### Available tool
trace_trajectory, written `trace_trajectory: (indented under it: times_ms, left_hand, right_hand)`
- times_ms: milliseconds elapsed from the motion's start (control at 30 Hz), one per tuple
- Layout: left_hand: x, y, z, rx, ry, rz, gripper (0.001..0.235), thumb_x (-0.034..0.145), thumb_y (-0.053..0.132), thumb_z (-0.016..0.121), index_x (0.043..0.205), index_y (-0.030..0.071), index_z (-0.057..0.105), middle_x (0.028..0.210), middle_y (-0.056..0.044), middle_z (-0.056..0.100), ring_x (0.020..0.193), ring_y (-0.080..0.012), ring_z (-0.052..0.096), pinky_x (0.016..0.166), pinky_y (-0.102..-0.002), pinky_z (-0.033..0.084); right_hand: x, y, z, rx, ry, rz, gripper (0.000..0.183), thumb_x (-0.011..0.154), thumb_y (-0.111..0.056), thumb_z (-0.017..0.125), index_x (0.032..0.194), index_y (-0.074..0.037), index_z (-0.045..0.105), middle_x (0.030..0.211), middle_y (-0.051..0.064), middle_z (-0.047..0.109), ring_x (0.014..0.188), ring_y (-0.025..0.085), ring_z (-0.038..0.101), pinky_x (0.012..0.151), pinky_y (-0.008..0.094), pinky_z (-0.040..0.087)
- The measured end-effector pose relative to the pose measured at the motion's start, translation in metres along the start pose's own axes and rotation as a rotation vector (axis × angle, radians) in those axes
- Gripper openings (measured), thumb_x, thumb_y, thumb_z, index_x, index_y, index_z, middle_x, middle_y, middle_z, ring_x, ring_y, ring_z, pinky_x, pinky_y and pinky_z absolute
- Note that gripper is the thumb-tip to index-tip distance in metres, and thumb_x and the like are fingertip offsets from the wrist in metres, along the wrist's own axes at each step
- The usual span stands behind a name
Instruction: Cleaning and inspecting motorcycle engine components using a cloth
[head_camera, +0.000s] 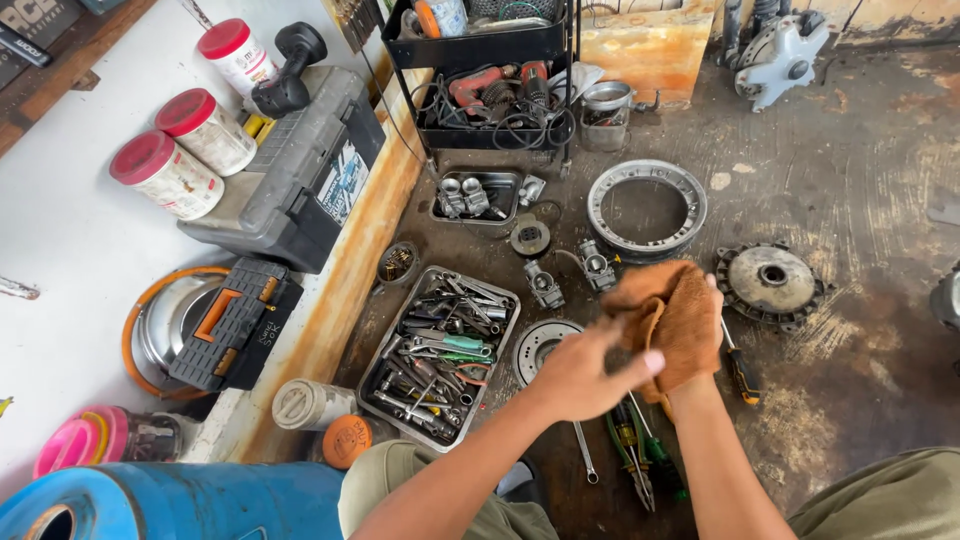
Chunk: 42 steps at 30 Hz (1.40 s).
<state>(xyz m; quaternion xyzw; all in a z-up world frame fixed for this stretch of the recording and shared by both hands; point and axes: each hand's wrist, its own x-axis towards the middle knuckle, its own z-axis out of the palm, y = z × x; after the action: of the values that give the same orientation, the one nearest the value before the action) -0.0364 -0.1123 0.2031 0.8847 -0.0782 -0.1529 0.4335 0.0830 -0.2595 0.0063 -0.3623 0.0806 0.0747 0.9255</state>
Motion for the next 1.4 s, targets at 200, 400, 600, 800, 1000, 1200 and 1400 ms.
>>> trace_trajectory:
  times_ms: [200,400,600,800,1000,1200,1400]
  left_hand:
    - [0.037,-0.068,0.057,0.028,0.183,0.046,0.086,0.102,0.067,0.023,0.146,-0.002,0.05,0.155,-0.034,0.04,0.149,-0.0552,0.027,0.116,-0.072,0.013]
    - [0.024,-0.06,0.032,0.346,0.207,0.212,0.099,0.092,0.072,0.025,0.128,-0.013,0.063,0.166,-0.035,0.018,0.155,-0.0557,0.004,0.114,-0.079,0.0]
    - [0.02,-0.079,0.025,0.388,0.147,0.336,0.092,0.092,0.072,0.034,0.107,-0.009,0.075,0.165,-0.031,0.027,0.152,-0.053,0.025,0.115,-0.077,0.017]
    - [0.035,-0.092,0.016,0.327,0.056,0.257,0.08,0.094,0.072,0.029,0.094,0.01,0.08,0.158,-0.017,0.049,0.154,-0.0419,0.031,0.115,-0.066,0.033]
    - [0.028,-0.097,-0.036,-1.423,-0.048,0.257,0.13,0.073,0.105,0.017,0.15,0.006,0.05,0.165,-0.013,0.035,0.158,-0.031,0.019,0.128,-0.057,0.007]
    - [0.028,-0.095,-0.027,-1.437,-0.117,0.317,0.13,0.075,0.104,0.014,0.154,0.006,0.045,0.163,-0.014,0.038,0.156,-0.0328,0.025,0.128,-0.055,0.016]
    - [0.04,-0.1,-0.018,-1.587,0.018,0.239,0.129,0.076,0.103,0.022,0.159,0.004,0.028,0.17,-0.018,0.016,0.157,-0.0402,0.009,0.128,-0.058,0.007]
  right_hand:
    - [-0.108,-0.035,0.131,-0.259,-0.293,0.03,0.041,0.106,-0.026,0.045,0.134,0.003,0.053,0.14,0.023,0.063,0.145,0.036,0.05,0.125,0.045,0.026]
    - [-0.064,-0.019,0.089,-0.727,0.047,-0.073,0.049,0.103,-0.041,0.064,0.116,0.006,0.071,0.102,0.027,0.073,0.101,0.035,0.069,0.09,0.048,0.055]
    - [-0.045,-0.002,0.05,-0.818,0.007,-0.139,0.05,0.111,-0.049,0.056,0.099,-0.004,0.077,0.085,0.017,0.074,0.082,0.026,0.068,0.077,0.041,0.056]
    - [-0.04,0.011,0.047,-0.602,0.043,-0.183,0.042,0.107,-0.04,0.062,0.081,-0.009,0.074,0.073,0.007,0.071,0.067,0.016,0.068,0.066,0.03,0.056]
    - [-0.076,-0.039,0.097,-0.209,0.028,0.095,0.034,0.102,-0.031,0.052,0.128,-0.011,0.059,0.092,0.008,0.063,0.078,0.02,0.057,0.063,0.044,0.051]
    - [-0.059,-0.039,0.08,0.108,-0.125,-0.037,0.037,0.106,-0.027,0.046,0.133,-0.006,0.058,0.111,0.01,0.066,0.097,0.02,0.064,0.08,0.037,0.054]
    - [-0.003,0.016,-0.038,0.157,-0.253,-0.137,0.076,0.095,-0.067,0.043,0.139,-0.007,0.058,0.122,0.025,0.067,0.093,0.038,0.065,0.091,0.048,0.051]
